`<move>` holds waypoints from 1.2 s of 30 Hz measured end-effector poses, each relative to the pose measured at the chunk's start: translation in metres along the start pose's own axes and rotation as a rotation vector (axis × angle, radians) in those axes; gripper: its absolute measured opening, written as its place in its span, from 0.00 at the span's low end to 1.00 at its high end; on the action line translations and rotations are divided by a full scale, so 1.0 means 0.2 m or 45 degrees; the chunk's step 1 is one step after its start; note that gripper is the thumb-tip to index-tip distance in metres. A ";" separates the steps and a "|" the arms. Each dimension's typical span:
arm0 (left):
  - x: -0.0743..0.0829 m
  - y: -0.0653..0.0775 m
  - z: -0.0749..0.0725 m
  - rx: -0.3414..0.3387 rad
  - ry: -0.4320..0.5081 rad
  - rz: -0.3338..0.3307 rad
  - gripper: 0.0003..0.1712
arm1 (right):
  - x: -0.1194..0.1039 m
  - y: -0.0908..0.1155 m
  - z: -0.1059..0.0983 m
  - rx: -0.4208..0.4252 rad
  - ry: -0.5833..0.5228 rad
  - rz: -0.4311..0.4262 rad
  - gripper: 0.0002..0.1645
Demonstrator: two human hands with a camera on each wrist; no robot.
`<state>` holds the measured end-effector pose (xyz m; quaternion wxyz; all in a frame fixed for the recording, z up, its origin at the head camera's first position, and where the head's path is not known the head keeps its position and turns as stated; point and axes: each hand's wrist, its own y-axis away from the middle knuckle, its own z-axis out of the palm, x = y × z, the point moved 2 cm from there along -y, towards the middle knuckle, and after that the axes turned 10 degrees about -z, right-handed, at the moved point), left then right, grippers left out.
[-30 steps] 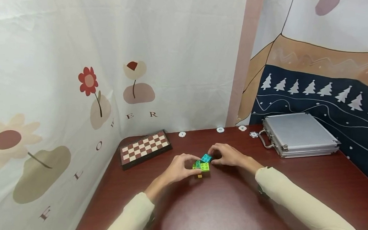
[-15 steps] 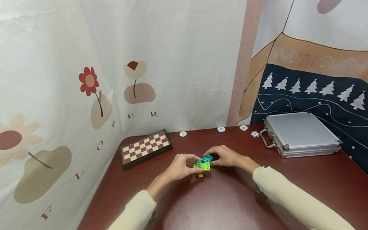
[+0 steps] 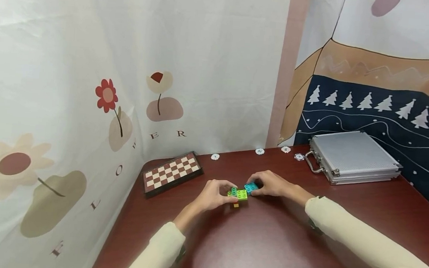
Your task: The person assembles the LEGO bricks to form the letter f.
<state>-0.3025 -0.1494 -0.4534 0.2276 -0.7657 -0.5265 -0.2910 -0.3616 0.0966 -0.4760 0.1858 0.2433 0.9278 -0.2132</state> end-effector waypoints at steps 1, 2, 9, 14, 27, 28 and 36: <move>0.00 0.00 0.00 -0.003 0.001 -0.001 0.23 | 0.00 0.01 0.00 -0.001 0.006 -0.005 0.19; 0.00 0.00 0.01 -0.004 0.001 -0.006 0.23 | 0.00 0.02 0.00 -0.001 0.014 -0.009 0.19; 0.00 0.01 0.01 0.009 0.019 -0.033 0.23 | -0.02 0.05 -0.03 0.012 0.060 0.002 0.19; 0.00 0.01 0.00 0.013 0.028 -0.029 0.23 | -0.05 0.05 -0.08 0.060 0.054 0.015 0.20; -0.02 0.00 0.01 -0.010 0.056 -0.039 0.24 | -0.22 -0.01 -0.19 0.180 -0.001 -0.039 0.21; -0.02 -0.01 0.01 -0.011 0.056 -0.042 0.24 | -0.24 -0.01 -0.19 0.183 -0.005 -0.047 0.21; -0.04 -0.01 0.01 -0.005 0.080 -0.053 0.23 | -0.33 -0.06 -0.13 0.156 -0.027 -0.075 0.20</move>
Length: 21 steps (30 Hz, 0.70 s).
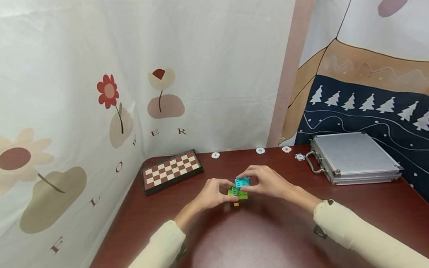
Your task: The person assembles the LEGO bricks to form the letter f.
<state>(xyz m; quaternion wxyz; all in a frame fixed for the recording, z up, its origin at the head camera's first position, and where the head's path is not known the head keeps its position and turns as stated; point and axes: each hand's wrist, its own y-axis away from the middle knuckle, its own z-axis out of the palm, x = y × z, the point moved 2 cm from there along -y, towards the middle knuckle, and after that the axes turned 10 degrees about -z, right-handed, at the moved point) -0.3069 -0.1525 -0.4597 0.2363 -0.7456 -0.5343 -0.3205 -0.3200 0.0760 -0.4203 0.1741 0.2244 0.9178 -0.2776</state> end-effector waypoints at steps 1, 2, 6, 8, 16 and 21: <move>0.00 0.00 0.00 0.000 0.007 0.008 0.24 | -0.01 0.00 0.01 -0.004 0.000 -0.002 0.20; 0.00 0.00 0.00 0.001 0.010 0.009 0.24 | -0.01 -0.01 0.02 -0.007 0.001 -0.002 0.20; 0.00 0.00 0.00 0.004 0.010 0.011 0.22 | -0.02 -0.02 0.05 -0.002 0.010 0.007 0.20; 0.00 0.00 0.00 0.002 0.004 0.010 0.21 | -0.02 -0.02 0.07 0.007 0.022 0.011 0.21; 0.00 0.00 0.00 -0.005 0.014 0.011 0.20 | -0.02 -0.02 0.11 0.038 0.047 0.001 0.21; -0.01 0.00 0.01 -0.003 0.018 0.013 0.20 | -0.03 -0.02 0.11 0.066 0.018 -0.007 0.21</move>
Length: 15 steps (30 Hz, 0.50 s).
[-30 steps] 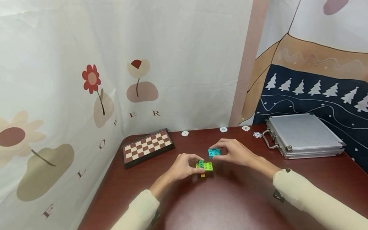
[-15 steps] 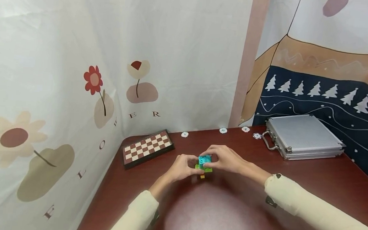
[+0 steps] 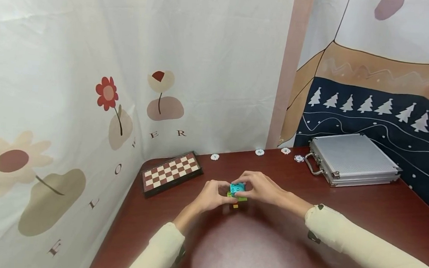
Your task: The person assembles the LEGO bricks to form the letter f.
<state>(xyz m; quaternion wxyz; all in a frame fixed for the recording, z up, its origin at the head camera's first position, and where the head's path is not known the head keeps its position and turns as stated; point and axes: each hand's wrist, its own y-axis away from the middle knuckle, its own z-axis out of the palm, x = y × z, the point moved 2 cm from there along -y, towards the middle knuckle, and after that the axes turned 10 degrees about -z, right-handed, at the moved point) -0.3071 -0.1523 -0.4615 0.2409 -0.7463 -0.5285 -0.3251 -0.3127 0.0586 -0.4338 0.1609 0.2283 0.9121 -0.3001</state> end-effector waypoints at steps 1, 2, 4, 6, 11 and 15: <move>0.00 0.00 0.00 0.000 0.000 0.000 0.20 | 0.00 0.00 0.00 0.003 -0.008 0.004 0.21; 0.00 0.00 0.00 0.001 0.000 0.000 0.20 | 0.00 0.00 0.00 0.007 -0.013 0.005 0.21; 0.00 0.00 0.00 -0.001 0.003 -0.002 0.20 | 0.00 0.01 0.00 0.013 -0.023 0.010 0.20; 0.00 0.00 0.00 -0.003 0.010 0.006 0.20 | 0.00 0.01 0.01 0.017 -0.027 0.013 0.20; 0.00 0.01 0.00 -0.010 0.041 0.022 0.20 | 0.00 0.02 0.02 0.022 -0.005 0.018 0.20; 0.00 0.01 0.00 -0.014 0.055 0.016 0.20 | 0.00 0.02 0.01 0.023 0.030 0.024 0.20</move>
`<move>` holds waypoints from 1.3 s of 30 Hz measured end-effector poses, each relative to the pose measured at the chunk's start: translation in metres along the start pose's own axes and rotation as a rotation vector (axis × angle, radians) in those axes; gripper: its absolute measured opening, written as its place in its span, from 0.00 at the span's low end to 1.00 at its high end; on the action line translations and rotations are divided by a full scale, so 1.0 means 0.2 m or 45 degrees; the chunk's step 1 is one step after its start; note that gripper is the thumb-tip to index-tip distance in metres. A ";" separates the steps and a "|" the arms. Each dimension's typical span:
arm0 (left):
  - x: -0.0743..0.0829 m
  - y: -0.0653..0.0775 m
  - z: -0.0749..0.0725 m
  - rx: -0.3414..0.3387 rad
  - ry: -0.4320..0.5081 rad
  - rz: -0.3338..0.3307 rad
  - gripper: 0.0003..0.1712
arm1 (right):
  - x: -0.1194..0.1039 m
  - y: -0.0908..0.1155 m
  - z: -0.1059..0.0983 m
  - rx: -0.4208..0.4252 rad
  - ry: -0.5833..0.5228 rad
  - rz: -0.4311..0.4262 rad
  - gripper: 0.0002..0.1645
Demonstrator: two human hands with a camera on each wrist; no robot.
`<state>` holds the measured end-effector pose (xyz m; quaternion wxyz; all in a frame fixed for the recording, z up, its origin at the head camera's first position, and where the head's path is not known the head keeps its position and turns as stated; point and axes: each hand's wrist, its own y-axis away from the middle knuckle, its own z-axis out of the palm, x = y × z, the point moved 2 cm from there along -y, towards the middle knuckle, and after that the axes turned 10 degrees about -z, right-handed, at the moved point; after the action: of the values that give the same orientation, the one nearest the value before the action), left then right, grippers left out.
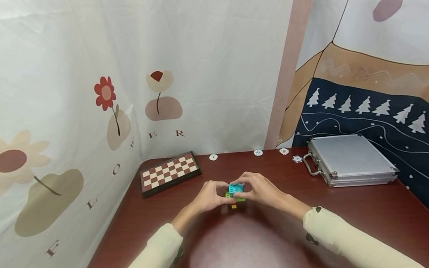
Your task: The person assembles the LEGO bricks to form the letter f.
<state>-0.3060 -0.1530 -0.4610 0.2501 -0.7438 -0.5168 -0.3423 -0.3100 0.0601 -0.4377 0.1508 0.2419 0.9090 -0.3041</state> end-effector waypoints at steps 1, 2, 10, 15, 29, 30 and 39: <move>0.00 0.00 0.00 0.002 0.000 0.000 0.21 | 0.00 0.00 0.00 -0.003 0.014 0.001 0.20; 0.00 0.00 0.00 0.003 -0.001 -0.005 0.21 | 0.00 0.00 0.00 -0.008 0.027 0.004 0.20; -0.01 0.00 0.00 0.014 -0.027 0.001 0.21 | 0.00 0.01 0.02 -0.020 0.088 0.021 0.21; -0.01 0.01 0.01 0.019 -0.038 0.002 0.21 | 0.01 0.02 0.04 0.005 0.058 0.017 0.21; 0.00 0.01 0.03 -0.004 0.063 -0.003 0.21 | 0.02 0.08 0.05 0.014 -0.130 -0.006 0.24; 0.00 0.02 0.04 -0.001 0.065 0.006 0.21 | 0.02 0.08 0.05 0.008 -0.145 -0.008 0.24; 0.05 -0.01 0.10 0.008 0.058 0.014 0.25 | 0.06 0.10 -0.03 0.009 -0.308 0.002 0.23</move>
<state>-0.3002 -0.1326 -0.4666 0.2659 -0.7378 -0.5080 -0.3563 -0.3096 0.0812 -0.4479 0.2586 0.2047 0.8829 -0.3341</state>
